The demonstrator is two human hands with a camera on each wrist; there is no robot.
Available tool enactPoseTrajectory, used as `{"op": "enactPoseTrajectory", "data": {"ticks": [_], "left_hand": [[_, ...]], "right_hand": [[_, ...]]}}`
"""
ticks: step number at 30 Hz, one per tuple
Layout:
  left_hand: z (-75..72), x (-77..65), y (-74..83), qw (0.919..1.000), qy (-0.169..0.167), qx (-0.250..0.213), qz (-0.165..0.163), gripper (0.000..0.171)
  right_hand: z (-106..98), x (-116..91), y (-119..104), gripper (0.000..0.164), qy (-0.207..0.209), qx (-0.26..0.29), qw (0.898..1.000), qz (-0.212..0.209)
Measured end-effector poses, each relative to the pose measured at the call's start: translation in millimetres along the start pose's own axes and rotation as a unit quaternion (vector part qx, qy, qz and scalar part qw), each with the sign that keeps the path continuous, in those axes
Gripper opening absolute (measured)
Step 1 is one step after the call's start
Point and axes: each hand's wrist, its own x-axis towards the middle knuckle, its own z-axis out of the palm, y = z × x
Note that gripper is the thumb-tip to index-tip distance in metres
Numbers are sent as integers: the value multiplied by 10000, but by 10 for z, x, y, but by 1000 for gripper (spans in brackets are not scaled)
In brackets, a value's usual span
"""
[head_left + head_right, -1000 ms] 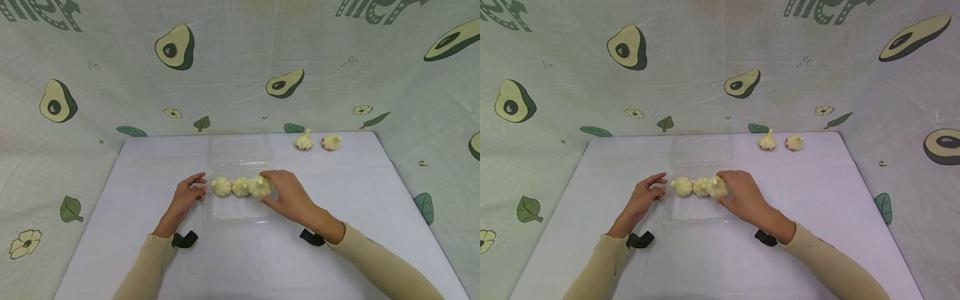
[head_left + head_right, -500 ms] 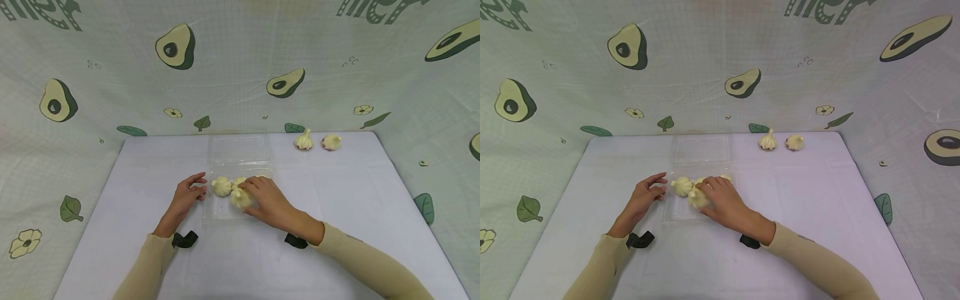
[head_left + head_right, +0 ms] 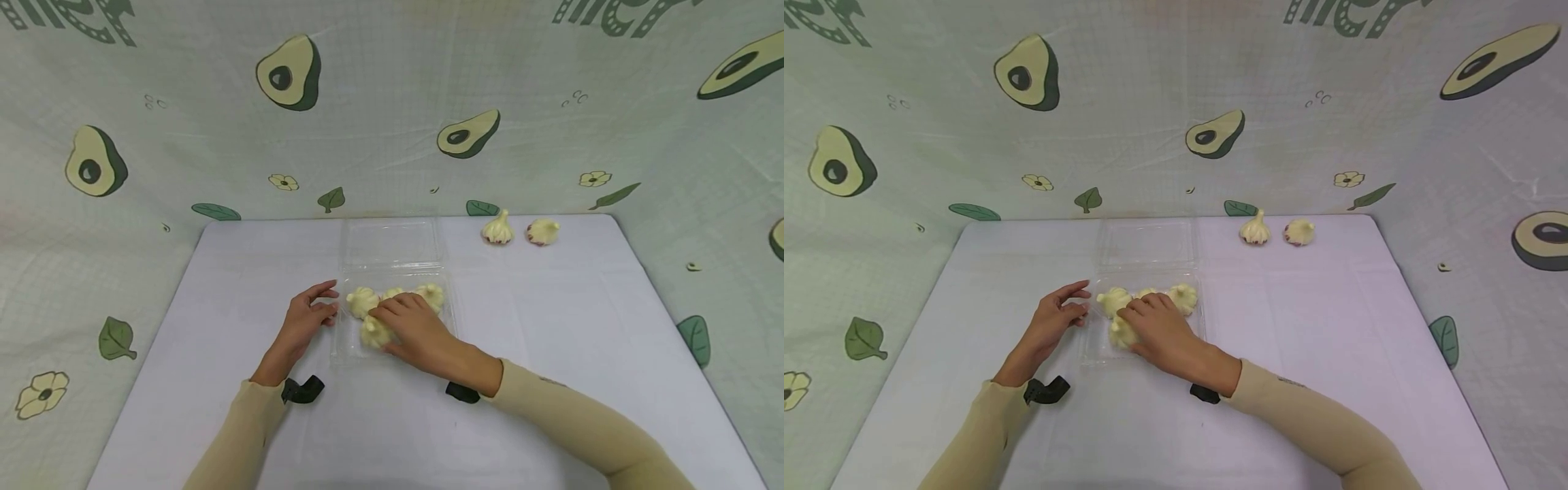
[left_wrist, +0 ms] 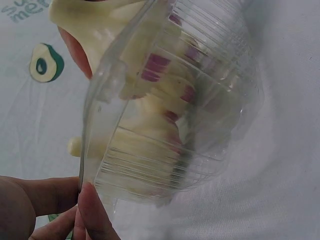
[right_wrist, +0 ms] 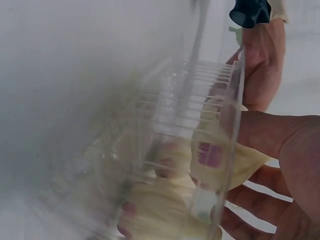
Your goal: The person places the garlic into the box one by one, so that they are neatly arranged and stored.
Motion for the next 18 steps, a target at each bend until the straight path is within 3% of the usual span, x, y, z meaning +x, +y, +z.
{"op": "enactPoseTrajectory", "data": {"ticks": [12, 18], "left_hand": [[4, 8, 15, 10000, -70, -30, 31, 53], [0, 2, 9, 10000, -51, -41, 5, 53]], "right_hand": [[141, 82, 13, 60, 130, -533, 9977, -402], [182, 132, 38, 59, -76, -754, 9949, -664]]}}
